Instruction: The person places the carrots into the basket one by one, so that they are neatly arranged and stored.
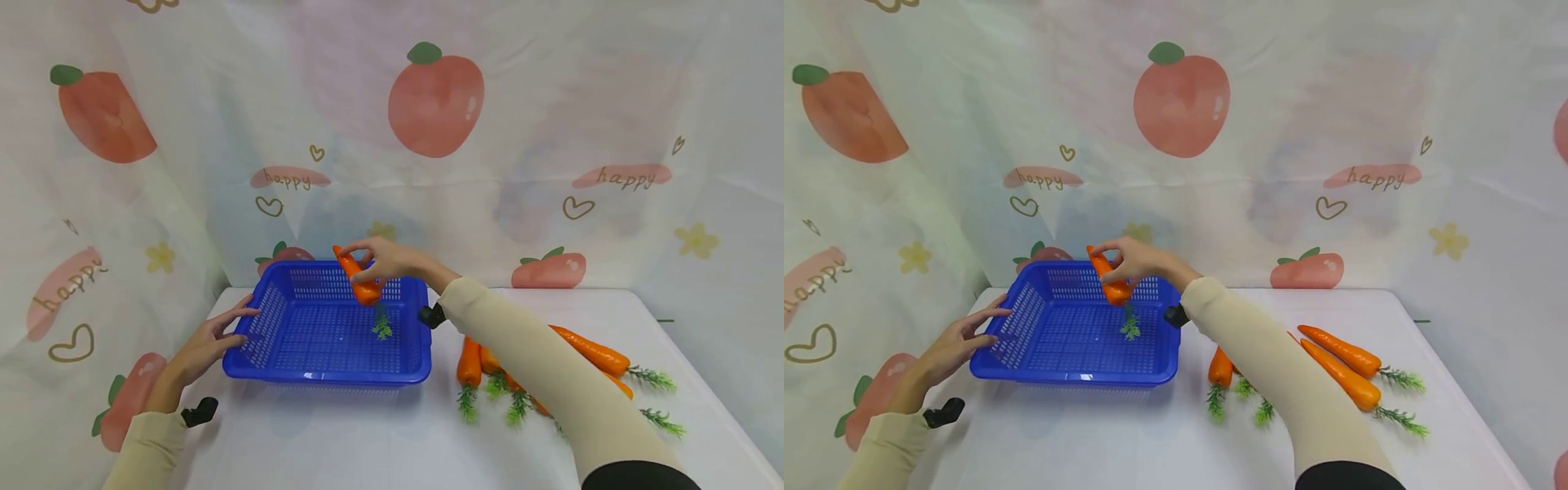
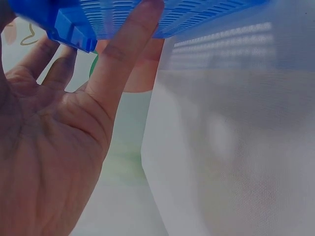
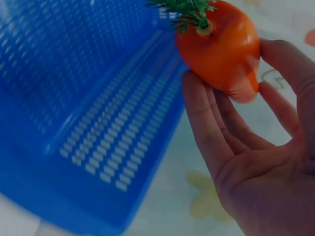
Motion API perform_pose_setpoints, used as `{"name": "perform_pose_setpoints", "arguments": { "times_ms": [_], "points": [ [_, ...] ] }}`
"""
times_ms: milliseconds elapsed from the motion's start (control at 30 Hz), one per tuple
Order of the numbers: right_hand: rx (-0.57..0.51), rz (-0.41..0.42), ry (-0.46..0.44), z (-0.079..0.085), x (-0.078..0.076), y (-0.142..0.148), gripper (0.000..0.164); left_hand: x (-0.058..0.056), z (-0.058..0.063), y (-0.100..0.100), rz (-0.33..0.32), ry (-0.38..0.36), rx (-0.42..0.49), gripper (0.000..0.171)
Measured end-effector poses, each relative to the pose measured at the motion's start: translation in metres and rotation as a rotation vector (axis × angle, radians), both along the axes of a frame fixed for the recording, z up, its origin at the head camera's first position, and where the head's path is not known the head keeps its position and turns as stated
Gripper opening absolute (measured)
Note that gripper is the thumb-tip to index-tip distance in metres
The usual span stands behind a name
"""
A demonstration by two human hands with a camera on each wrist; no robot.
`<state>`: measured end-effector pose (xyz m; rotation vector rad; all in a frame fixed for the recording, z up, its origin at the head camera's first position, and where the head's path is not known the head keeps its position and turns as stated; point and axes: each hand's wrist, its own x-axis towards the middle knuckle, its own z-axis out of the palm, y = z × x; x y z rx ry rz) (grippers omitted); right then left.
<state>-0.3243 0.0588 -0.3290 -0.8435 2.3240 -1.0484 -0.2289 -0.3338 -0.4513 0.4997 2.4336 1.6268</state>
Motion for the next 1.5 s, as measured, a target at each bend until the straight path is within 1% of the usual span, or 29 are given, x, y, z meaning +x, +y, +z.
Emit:
{"name": "perform_pose_setpoints", "arguments": {
  "times_ms": [233,400,600,867,1033,1133,1333,1500],
  "points": [
    [-0.071,-0.027,-0.065,-0.031,-0.003,-0.044,0.062,-0.004,-0.002,0.001,0.000,-0.013,0.023,0.052],
    [-0.115,-0.089,-0.138,-0.052,-0.001,-0.076,0.062,-0.001,-0.001,0.001,0.006,-0.009,0.005,0.053],
    [-0.115,-0.165,-0.192,-0.072,0.002,-0.108,0.062,0.001,0.000,-0.001,0.007,0.000,-0.007,0.054],
    [-0.114,-0.274,-0.230,-0.091,0.006,-0.132,0.059,-0.002,-0.002,-0.003,-0.016,-0.002,0.027,0.053],
    [-0.102,-0.293,-0.253,-0.101,0.007,-0.142,0.057,-0.003,-0.002,-0.002,-0.009,-0.010,0.036,0.054],
    [-0.097,-0.302,-0.249,-0.106,0.006,-0.146,0.056,-0.004,-0.003,-0.002,-0.008,-0.010,0.041,0.053],
    [-0.096,-0.335,-0.264,-0.110,0.008,-0.153,0.056,-0.007,-0.007,-0.004,-0.014,-0.021,0.047,0.052],
    [-0.095,-0.352,-0.289,-0.111,0.012,-0.155,0.056,-0.009,-0.009,-0.005,-0.019,-0.011,0.044,0.052]
  ]
}}
